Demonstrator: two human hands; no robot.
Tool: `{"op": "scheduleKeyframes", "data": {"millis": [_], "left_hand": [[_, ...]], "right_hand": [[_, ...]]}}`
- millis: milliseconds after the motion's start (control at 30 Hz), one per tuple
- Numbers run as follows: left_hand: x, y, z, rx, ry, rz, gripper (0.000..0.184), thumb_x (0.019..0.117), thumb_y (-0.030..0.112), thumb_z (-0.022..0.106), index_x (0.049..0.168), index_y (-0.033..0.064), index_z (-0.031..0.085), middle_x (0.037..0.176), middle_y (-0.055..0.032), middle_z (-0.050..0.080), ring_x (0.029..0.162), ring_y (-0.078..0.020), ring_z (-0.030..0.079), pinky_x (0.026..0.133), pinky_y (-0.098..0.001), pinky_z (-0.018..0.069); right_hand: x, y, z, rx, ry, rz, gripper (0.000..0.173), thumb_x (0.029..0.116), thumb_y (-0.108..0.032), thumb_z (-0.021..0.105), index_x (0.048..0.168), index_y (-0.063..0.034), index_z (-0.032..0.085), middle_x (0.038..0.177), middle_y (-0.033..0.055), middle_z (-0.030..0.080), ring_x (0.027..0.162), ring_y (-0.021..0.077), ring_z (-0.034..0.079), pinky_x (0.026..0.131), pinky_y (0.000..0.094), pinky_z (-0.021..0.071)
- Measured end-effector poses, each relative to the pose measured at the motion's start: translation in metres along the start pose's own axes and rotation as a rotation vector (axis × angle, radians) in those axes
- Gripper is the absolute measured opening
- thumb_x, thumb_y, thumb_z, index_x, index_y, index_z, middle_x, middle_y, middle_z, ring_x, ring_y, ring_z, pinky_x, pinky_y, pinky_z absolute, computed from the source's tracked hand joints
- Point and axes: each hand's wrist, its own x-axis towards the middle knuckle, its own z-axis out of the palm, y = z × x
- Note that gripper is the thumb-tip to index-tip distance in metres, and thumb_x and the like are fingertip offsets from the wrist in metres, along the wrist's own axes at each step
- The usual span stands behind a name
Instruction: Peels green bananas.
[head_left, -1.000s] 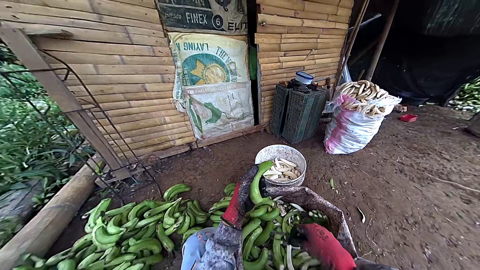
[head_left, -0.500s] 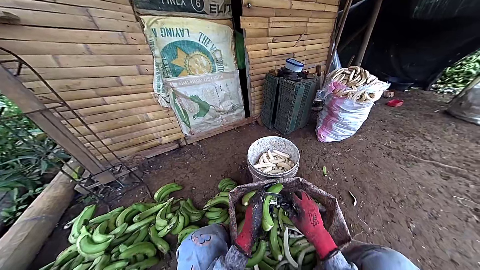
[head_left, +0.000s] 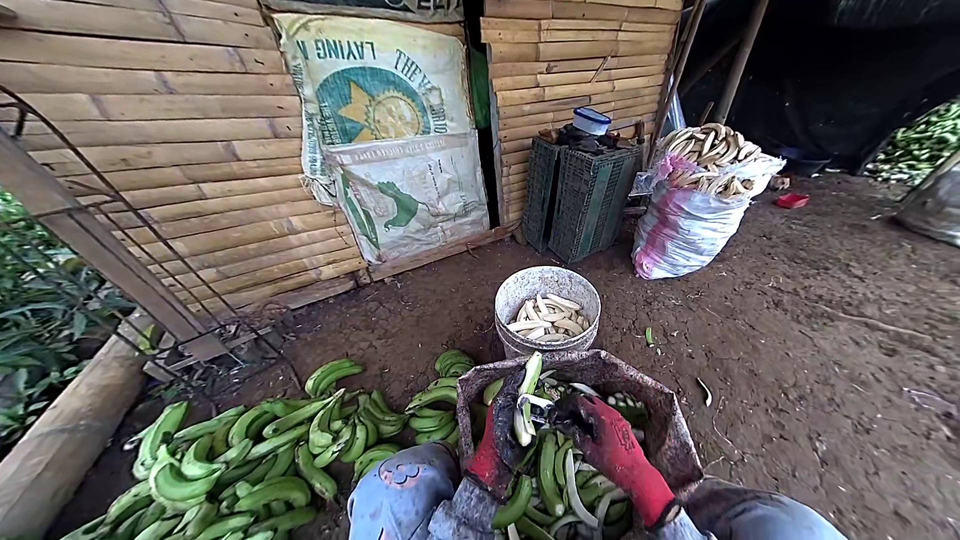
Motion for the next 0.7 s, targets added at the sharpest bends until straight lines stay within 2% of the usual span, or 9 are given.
{"op": "scheduleKeyframes", "data": {"millis": [67,133,200,333,433,533,600,633,700], "left_hand": [[-0.009,-0.009,-0.006,0.136,-0.063,0.002,0.036,0.1121,0.024,0.030,0.114,0.0033,0.059,0.078,-0.0040,0.064,0.061,-0.0095,0.062,0.055,-0.0237,0.0545],[-0.016,-0.007,-0.006,0.410,-0.041,0.031,0.036,0.1121,0.023,0.034,0.120,-0.0008,0.060,0.084,-0.0060,0.064,0.067,-0.0101,0.062,0.063,-0.0256,0.0551],[-0.018,-0.002,-0.004,0.600,-0.015,0.094,0.037,0.1113,0.020,0.037,0.127,-0.0054,0.058,0.100,-0.0097,0.066,0.084,-0.0099,0.064,0.080,-0.0277,0.0552],[-0.006,0.005,0.003,0.497,0.131,0.220,0.038,0.1113,0.018,0.036,0.134,-0.0070,0.053,0.108,-0.0113,0.065,0.091,-0.0078,0.063,0.085,-0.0256,0.0539],[0.011,0.007,-0.006,0.242,0.066,0.228,0.038,0.1122,0.022,0.032,0.134,-0.0012,0.052,0.102,-0.0091,0.067,0.085,-0.0116,0.067,0.078,-0.0285,0.0583],[0.005,0.000,-0.017,0.204,-0.182,0.082,0.039,0.1115,0.023,0.029,0.137,0.0012,0.049,0.100,-0.0069,0.067,0.081,-0.0110,0.067,0.072,-0.0259,0.0578],[-0.006,0.006,-0.012,0.368,-0.246,-0.093,0.034,0.1113,0.023,0.031,0.127,0.0056,0.056,0.092,-0.0048,0.068,0.072,-0.0104,0.067,0.063,-0.0241,0.0574],[-0.010,0.009,-0.007,0.517,-0.227,-0.166,0.031,0.1112,0.021,0.032,0.123,0.0066,0.057,0.092,-0.0050,0.067,0.074,-0.0110,0.066,0.067,-0.0247,0.0573],[-0.007,-0.003,-0.025,0.898,-0.352,-0.038,0.035,0.1088,0.016,0.042,0.135,-0.0006,0.058,0.121,-0.0122,0.067,0.109,-0.0128,0.064,0.101,-0.0293,0.0499]], "right_hand": [[0.013,0.004,-0.005,-0.218,0.191,0.047,0.039,0.0849,-0.012,0.072,0.121,0.0015,0.070,0.118,0.0293,0.067,0.109,0.0467,0.066,0.092,0.0615,0.0519],[0.025,0.004,-0.017,-0.282,0.341,0.100,0.043,0.0837,-0.008,0.072,0.125,0.0036,0.069,0.121,0.0328,0.065,0.111,0.0514,0.065,0.092,0.0641,0.0514],[0.029,0.006,-0.029,-0.218,0.424,0.111,0.043,0.0863,-0.008,0.068,0.127,0.0048,0.067,0.119,0.0307,0.067,0.107,0.0472,0.068,0.091,0.0613,0.0531],[0.006,-0.004,-0.018,0.010,0.189,-0.014,0.033,0.0911,-0.020,0.068,0.120,-0.0037,0.072,0.111,0.0153,0.073,0.102,0.0281,0.071,0.093,0.0489,0.0563],[-0.009,-0.011,0.006,0.034,0.001,-0.059,0.030,0.0946,-0.028,0.068,0.121,-0.0131,0.073,0.110,0.0099,0.072,0.102,0.0236,0.070,0.091,0.0449,0.0569],[-0.003,-0.007,0.007,-0.223,0.150,-0.050,0.035,0.0860,-0.018,0.071,0.118,-0.0047,0.074,0.111,0.0241,0.070,0.103,0.0430,0.069,0.086,0.0591,0.0549],[0.009,0.003,-0.005,-0.331,0.277,0.014,0.037,0.0827,-0.014,0.073,0.117,0.0006,0.072,0.113,0.0298,0.068,0.106,0.0495,0.067,0.087,0.0636,0.0524],[0.015,0.006,-0.012,-0.343,0.321,0.068,0.038,0.0833,-0.012,0.073,0.119,0.0023,0.071,0.115,0.0312,0.068,0.107,0.0505,0.066,0.089,0.0636,0.0518],[0.021,0.012,-0.030,-0.292,0.370,0.172,0.043,0.0881,-0.011,0.069,0.129,0.0015,0.067,0.120,0.0300,0.066,0.109,0.0479,0.066,0.092,0.0615,0.0523]]}}
